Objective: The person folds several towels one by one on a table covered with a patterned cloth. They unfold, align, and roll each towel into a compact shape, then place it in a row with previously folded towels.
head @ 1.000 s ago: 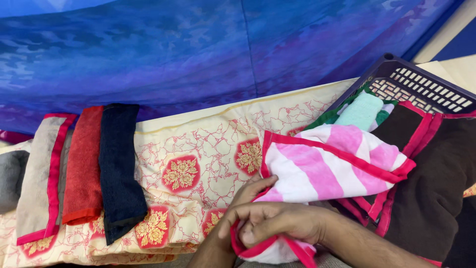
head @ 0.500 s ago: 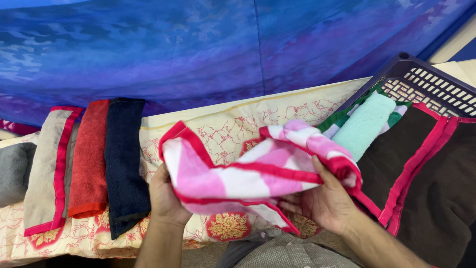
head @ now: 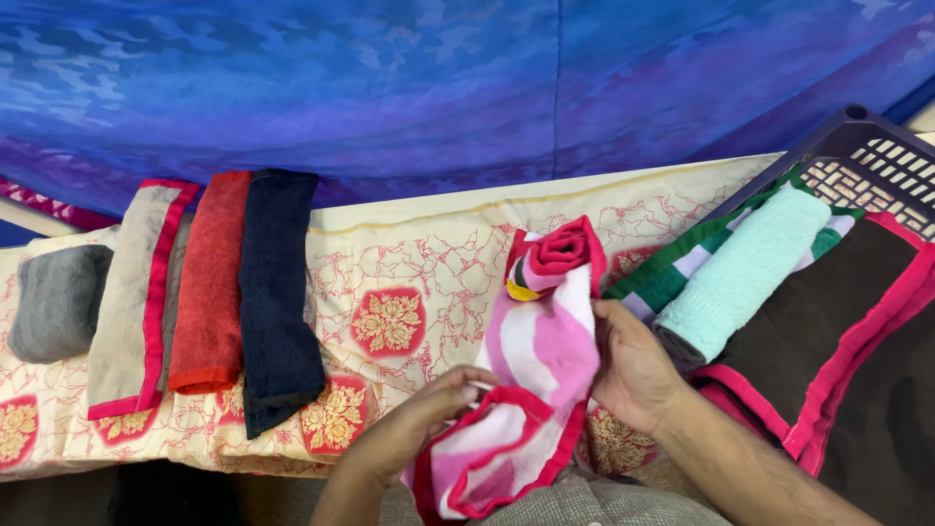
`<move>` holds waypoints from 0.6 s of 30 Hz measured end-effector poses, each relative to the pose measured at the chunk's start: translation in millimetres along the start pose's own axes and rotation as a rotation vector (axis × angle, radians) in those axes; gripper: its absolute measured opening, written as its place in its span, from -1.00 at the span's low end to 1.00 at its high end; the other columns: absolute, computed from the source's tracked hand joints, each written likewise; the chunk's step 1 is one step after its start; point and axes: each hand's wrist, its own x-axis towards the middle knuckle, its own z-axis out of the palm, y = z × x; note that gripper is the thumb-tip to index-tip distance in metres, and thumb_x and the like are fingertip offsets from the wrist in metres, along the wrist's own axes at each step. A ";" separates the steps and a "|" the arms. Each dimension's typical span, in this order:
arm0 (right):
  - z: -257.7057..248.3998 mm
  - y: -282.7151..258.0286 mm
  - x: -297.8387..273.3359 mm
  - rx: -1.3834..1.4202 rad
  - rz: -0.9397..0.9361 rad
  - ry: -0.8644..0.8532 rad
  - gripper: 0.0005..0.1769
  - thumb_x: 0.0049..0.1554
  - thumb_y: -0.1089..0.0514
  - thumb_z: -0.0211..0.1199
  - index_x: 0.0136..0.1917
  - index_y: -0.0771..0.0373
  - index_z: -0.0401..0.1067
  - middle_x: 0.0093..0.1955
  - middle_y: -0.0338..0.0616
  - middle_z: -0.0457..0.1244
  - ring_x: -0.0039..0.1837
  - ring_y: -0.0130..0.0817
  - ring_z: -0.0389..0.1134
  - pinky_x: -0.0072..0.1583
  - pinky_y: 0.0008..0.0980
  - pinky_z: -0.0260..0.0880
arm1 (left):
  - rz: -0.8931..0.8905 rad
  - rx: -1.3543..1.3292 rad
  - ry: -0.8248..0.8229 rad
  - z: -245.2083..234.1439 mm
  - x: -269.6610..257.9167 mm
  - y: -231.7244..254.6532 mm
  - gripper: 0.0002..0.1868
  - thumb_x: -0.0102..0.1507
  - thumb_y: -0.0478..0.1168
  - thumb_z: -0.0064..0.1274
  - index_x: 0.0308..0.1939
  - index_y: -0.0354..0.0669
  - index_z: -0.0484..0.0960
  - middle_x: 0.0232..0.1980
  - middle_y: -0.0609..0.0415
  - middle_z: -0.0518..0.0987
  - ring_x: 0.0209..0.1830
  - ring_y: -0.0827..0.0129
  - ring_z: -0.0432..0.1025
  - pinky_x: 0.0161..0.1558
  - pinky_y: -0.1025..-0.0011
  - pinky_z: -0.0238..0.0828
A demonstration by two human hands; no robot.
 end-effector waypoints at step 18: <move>44.2 27.7 -61.7 -0.761 0.229 -0.463 -0.70 0.20 0.03 0.28 0.03 0.33 0.51 -0.10 -0.39 0.34 -0.05 -0.68 0.31 0.00 -0.56 0.33 | 0.264 0.002 0.438 -14.7 33.9 35.5 -0.69 0.28 -0.21 0.00 0.06 -0.22 0.64 -0.12 0.06 0.65 -0.13 0.36 0.47 -0.06 0.34 0.35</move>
